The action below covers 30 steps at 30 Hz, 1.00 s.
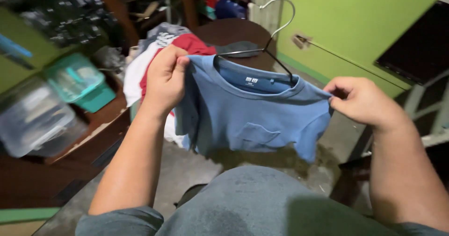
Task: The person picks up shirts from a pile on a table, places each on a hanger, and hangs them in a wardrobe. The person repeats this process for several shirts of different colors and styles.
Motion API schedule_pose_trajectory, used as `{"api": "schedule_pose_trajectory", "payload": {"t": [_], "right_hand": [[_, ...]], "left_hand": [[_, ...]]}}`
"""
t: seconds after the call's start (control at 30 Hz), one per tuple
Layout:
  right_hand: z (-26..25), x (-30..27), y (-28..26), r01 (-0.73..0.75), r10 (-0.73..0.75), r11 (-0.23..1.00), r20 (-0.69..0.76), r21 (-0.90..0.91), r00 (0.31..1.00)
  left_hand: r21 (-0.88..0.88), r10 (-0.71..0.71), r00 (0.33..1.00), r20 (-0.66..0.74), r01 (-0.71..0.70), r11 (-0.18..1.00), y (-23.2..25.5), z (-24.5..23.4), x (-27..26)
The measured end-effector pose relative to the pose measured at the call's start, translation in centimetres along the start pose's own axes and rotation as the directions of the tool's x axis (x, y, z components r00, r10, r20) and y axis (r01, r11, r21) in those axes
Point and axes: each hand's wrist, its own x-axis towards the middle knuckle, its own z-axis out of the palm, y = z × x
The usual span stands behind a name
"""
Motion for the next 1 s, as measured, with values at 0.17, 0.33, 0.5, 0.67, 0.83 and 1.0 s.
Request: {"api": "schedule_pose_trajectory", "payload": {"t": [0.17,0.33,0.5,0.67,0.83,1.0], "right_hand": [[-2.9,-2.7,-0.6,0.048,-0.051,0.982,0.015,0.181,0.999],[-2.6,-4.0,2.0,0.030,0.030,0.976,-0.267,0.218,0.963],[-6.6,-4.6,2.9,-0.009,0.078,0.988,-0.458,0.151,0.886],[-10.3,-1.3,2.1,-0.082,-0.076,0.971,-0.614,-0.225,0.786],[-12.0,6.4,4.1,-0.173,-0.069,0.953,-0.736,-0.247,0.674],[-13.7,12.9,7.0,-0.217,-0.020,0.952,-0.750,-0.216,0.662]], "left_hand": [[-0.187,-0.036,0.999,0.034,0.041,0.982,0.2,8.3,2.6],[-0.290,0.046,0.980,0.193,0.012,0.957,-0.5,15.2,5.6],[-0.059,0.321,0.889,0.328,-0.320,0.946,-3.2,19.6,10.4],[0.102,0.348,0.919,0.182,-0.370,0.923,-5.8,27.0,16.7],[0.008,0.318,0.948,-0.004,-0.318,0.948,-8.6,35.0,20.4],[-0.275,0.101,0.937,0.334,-0.006,0.961,-11.8,42.7,21.1]]}}
